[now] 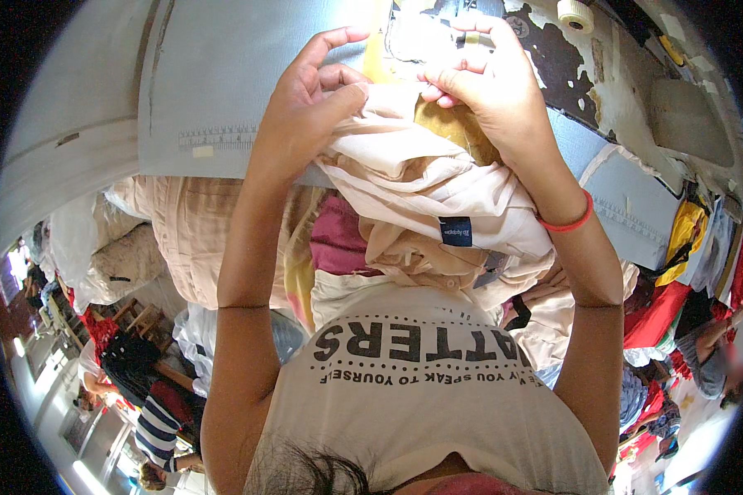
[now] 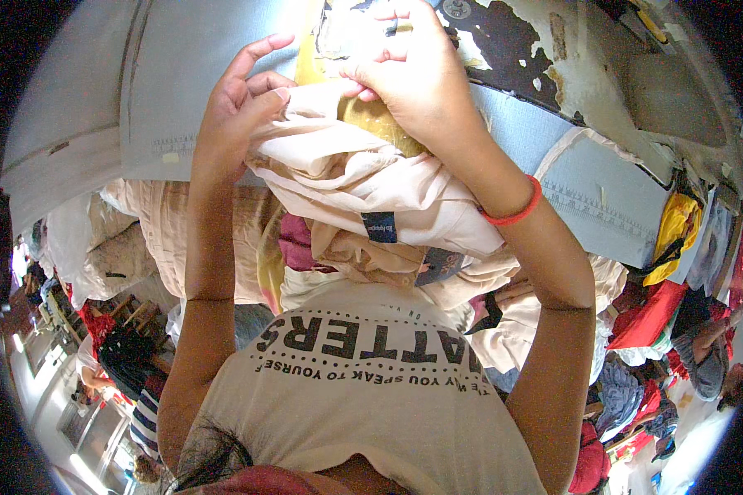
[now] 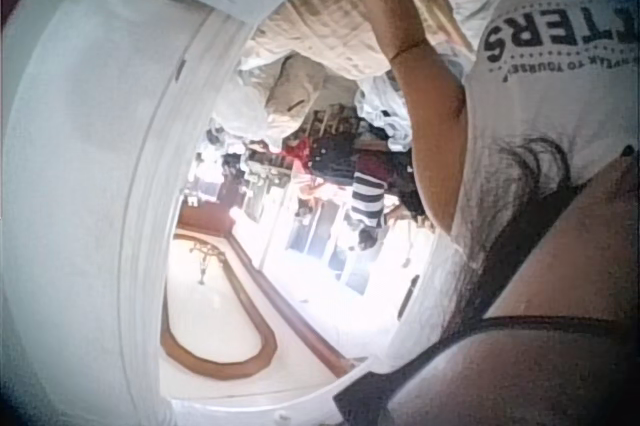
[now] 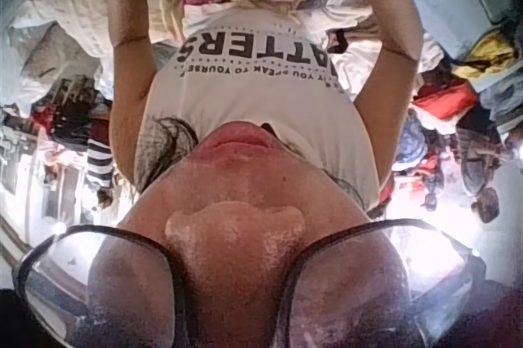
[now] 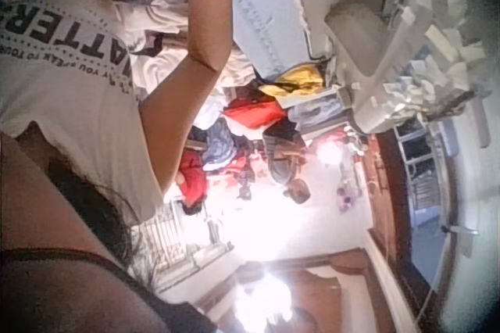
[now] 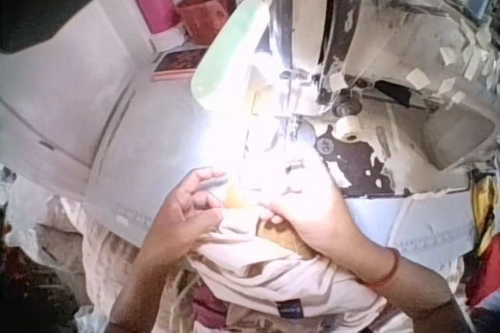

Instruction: The person sews fabric using a sewing machine, guiding the cloth through the needle area with both hands and occasionally using snips to trim thread.

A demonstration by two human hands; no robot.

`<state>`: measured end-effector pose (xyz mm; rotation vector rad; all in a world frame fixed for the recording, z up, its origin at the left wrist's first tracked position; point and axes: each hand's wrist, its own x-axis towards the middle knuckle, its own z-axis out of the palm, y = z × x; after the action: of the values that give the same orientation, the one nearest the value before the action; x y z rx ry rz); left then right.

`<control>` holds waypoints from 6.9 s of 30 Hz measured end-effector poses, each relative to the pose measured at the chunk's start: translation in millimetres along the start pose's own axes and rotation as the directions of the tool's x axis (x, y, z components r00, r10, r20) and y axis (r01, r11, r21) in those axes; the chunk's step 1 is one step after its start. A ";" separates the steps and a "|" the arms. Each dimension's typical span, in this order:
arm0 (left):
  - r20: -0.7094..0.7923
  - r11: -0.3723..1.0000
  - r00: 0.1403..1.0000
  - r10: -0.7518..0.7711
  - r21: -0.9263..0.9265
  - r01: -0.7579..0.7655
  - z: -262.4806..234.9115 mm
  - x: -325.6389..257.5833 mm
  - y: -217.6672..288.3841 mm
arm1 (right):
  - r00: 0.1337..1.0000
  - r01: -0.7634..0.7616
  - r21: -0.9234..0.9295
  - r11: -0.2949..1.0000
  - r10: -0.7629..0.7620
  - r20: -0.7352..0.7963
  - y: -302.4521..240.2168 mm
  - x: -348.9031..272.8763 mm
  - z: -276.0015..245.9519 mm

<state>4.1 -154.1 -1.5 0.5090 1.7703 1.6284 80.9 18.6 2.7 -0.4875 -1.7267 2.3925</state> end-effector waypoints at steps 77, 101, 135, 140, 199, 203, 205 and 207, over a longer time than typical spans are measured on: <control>0.022 0.951 0.999 -0.041 0.308 0.032 14.8 -3.5 18.8 | 0.363 -0.697 -0.519 0.495 -0.380 -0.850 -47.8 -193.0 -424.9; -0.194 0.993 0.980 0.041 0.120 -0.017 17.3 -19.1 15.6 | 0.992 0.117 -0.934 0.337 -0.075 0.097 -11.1 -46.3 -20.5; 0.042 0.985 0.998 -0.040 -0.168 0.046 4.0 -45.8 26.6 | 0.986 0.051 -0.401 0.915 0.016 0.163 -12.8 -57.1 19.7; -0.021 0.986 0.998 -0.056 -0.160 0.052 10.1 -49.0 28.9 | 0.987 0.153 -0.535 0.831 -0.101 0.126 -1.0 -65.7 24.8; 0.044 0.978 0.983 0.179 -0.112 -0.174 59.8 -85.6 10.2 | 0.957 0.239 -0.712 0.660 -0.286 0.056 -2.0 -100.9 24.6; 0.108 0.940 0.986 0.124 -0.331 -0.082 66.9 -92.5 16.3 | 0.979 0.114 -0.572 0.812 -0.188 -0.073 8.9 -95.9 21.9; 0.094 0.906 0.991 0.095 -0.420 -0.047 63.9 -92.6 26.9 | 0.991 -0.011 -0.431 0.902 -0.048 -0.125 7.0 -93.6 14.2; 0.020 0.964 0.999 -0.032 -0.262 0.036 46.8 -86.1 31.0 | 0.989 -0.107 -0.130 0.986 0.093 -0.114 -0.7 -89.6 11.4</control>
<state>92.2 -174.8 47.1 0.3638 1.5129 1.7950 160.8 -18.9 22.0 -0.7244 -1.8669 2.2764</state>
